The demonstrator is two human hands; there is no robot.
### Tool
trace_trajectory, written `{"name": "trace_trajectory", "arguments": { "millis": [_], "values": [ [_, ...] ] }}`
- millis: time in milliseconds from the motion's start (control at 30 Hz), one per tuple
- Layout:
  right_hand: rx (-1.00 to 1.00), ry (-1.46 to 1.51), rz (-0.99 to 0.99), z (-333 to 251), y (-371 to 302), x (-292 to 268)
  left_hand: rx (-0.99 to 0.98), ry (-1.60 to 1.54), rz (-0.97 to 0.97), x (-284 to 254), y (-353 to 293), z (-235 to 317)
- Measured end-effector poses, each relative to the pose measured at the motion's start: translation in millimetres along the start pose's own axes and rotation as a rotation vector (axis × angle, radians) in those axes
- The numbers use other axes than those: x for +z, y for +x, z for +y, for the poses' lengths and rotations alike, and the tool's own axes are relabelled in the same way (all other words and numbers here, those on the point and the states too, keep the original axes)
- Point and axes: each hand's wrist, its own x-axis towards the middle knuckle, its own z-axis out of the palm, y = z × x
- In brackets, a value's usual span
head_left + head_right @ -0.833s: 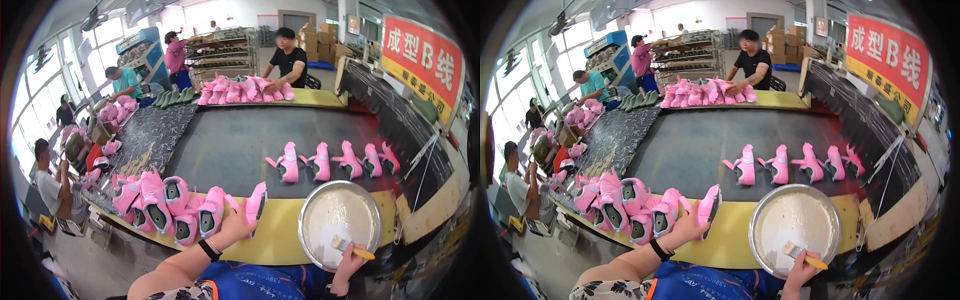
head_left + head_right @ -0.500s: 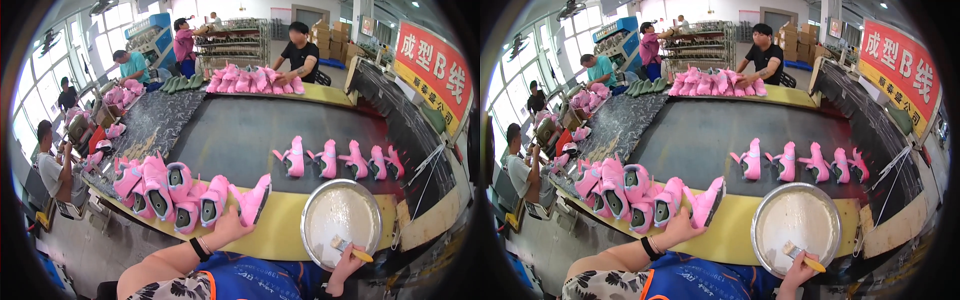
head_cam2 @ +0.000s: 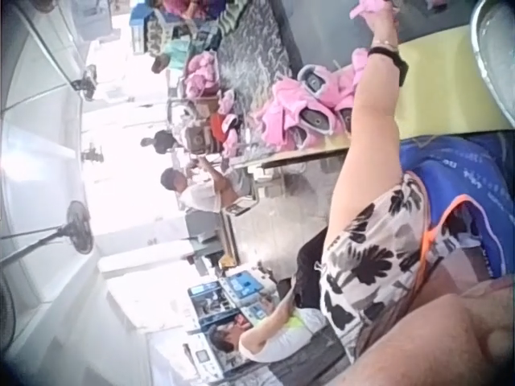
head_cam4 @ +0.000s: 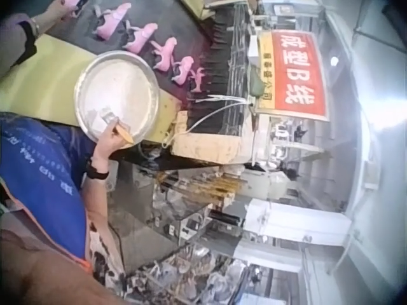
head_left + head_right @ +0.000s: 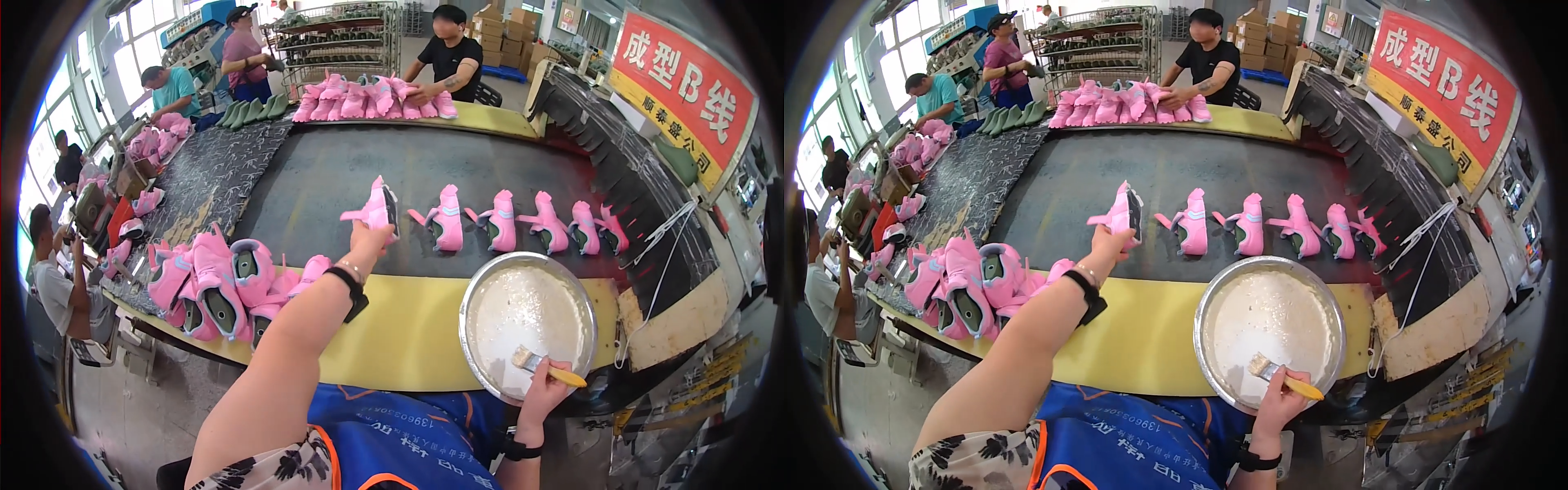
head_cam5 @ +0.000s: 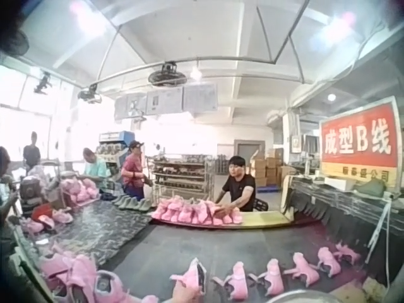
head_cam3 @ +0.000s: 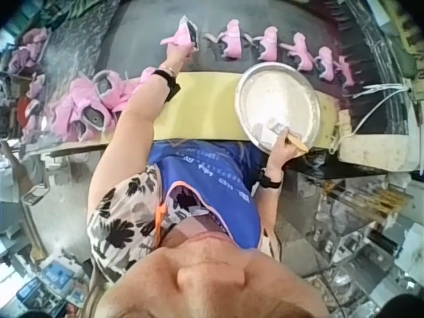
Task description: Apply adhesive to the soles of shoes using a brush on a manufacturing assembly line.
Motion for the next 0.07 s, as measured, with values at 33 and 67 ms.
{"name": "trace_trajectory", "arguments": {
  "millis": [33, 67],
  "values": [
    [0.035, 0.064, 0.007, -2, 0, 0, 0.021, 0.188, 0.092, 3, 14, 0],
    [0.023, 0.019, 0.007, -4, 2, 0, 0.029, 0.238, 0.110, 3, 25, -4]
  ]
}}
